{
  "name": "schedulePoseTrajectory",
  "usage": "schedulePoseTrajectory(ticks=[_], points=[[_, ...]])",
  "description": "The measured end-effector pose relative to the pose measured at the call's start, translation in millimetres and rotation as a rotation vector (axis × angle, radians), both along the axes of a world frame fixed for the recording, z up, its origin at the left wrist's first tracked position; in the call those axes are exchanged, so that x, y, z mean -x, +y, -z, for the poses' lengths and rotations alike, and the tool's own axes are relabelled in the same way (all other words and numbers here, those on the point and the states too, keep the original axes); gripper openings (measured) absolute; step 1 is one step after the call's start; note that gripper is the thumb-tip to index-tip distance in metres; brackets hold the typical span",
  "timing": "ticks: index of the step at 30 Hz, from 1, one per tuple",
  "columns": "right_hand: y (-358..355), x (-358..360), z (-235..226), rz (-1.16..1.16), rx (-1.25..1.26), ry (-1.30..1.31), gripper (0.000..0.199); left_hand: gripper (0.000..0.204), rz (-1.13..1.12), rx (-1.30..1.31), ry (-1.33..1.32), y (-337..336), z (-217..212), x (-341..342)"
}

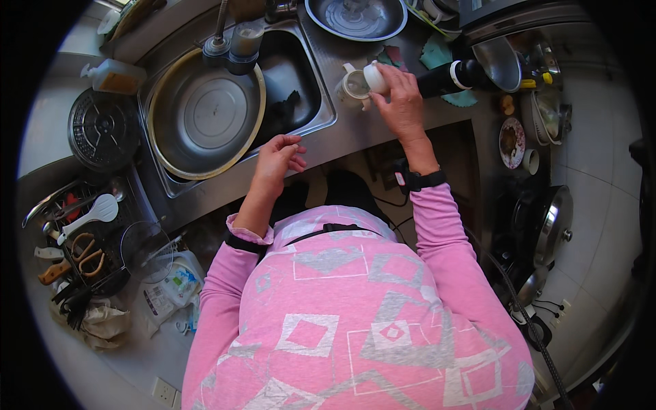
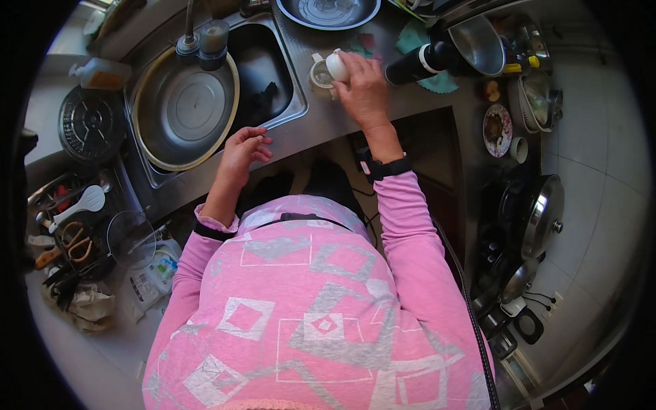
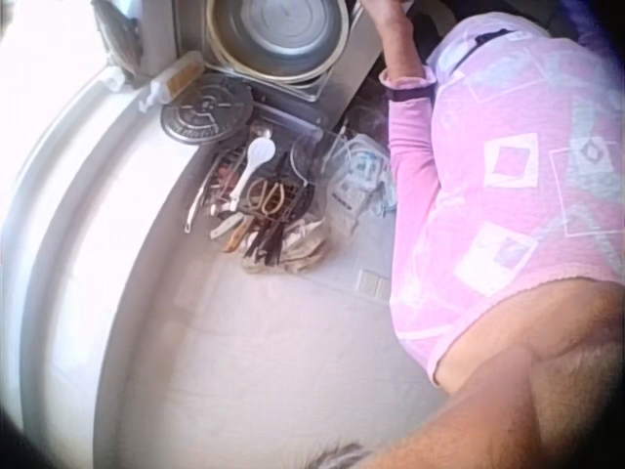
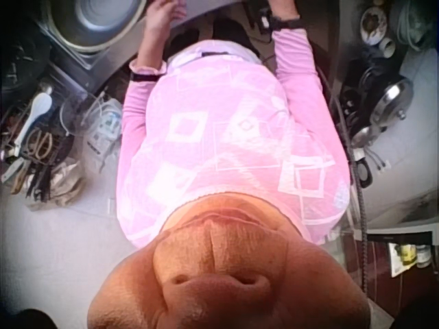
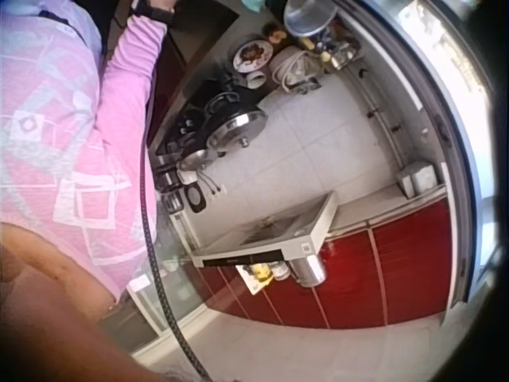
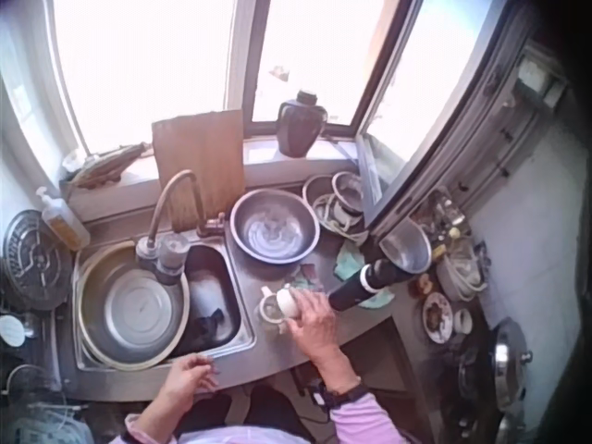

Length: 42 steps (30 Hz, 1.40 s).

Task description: The person assembles two small cups by attaching white plastic handles to clear glass bodies at the kitchen sink. They then carry the assembled cups and a black thermos to a dining table and place them down.

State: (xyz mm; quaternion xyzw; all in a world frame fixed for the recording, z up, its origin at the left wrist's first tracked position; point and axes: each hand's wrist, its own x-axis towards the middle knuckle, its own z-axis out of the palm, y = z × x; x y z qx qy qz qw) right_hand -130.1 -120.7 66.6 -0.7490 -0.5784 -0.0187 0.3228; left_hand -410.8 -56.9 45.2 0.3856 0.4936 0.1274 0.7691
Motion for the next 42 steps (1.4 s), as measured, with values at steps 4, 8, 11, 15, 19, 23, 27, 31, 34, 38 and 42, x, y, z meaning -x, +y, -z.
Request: schedulePoseTrajectory(ticks=[4,8,11,15,19,23,27,31,34,38,42], points=[[9,9,18,-0.038,0.118,-0.333,0.058,0.024,0.024,0.007,0.022,-4,2,-2],[11,16,25,-0.077,0.132,-0.371,0.058,0.025,0.024,0.025,0.039,-8,3,-1],[8,14,28,-0.097,0.114,-0.378,0.058,0.027,0.026,0.043,0.054,-10,7,0],[9,16,37,-0.091,0.083,-0.204,0.066,0.033,0.102,-0.037,0.134,-6,25,-12],[13,17,42,-0.024,0.1,0.022,0.086,0.051,0.201,-0.229,0.199,8,60,-53],[17,16,43,0.038,0.13,0.142,0.101,0.069,0.304,-0.58,0.235,23,93,-102],[22,18,51,0.1,0.172,0.227,0.098,0.076,0.275,-0.455,0.037,21,102,-125],[24,13,59,0.122,0.044,0.222,0.092,0.076,0.203,-0.276,-0.056,20,90,-126],[19,2,53,0.204,0.055,0.467,0.082,0.071,0.084,-0.173,-0.125,23,74,-116],[13,-5,32,0.174,-0.023,1.498,0.064,0.065,-0.144,0.208,-0.433,34,43,-95],[16,17,20,-0.073,0.005,1.7,0.063,0.08,-0.036,0.277,-0.605,44,14,-69]])
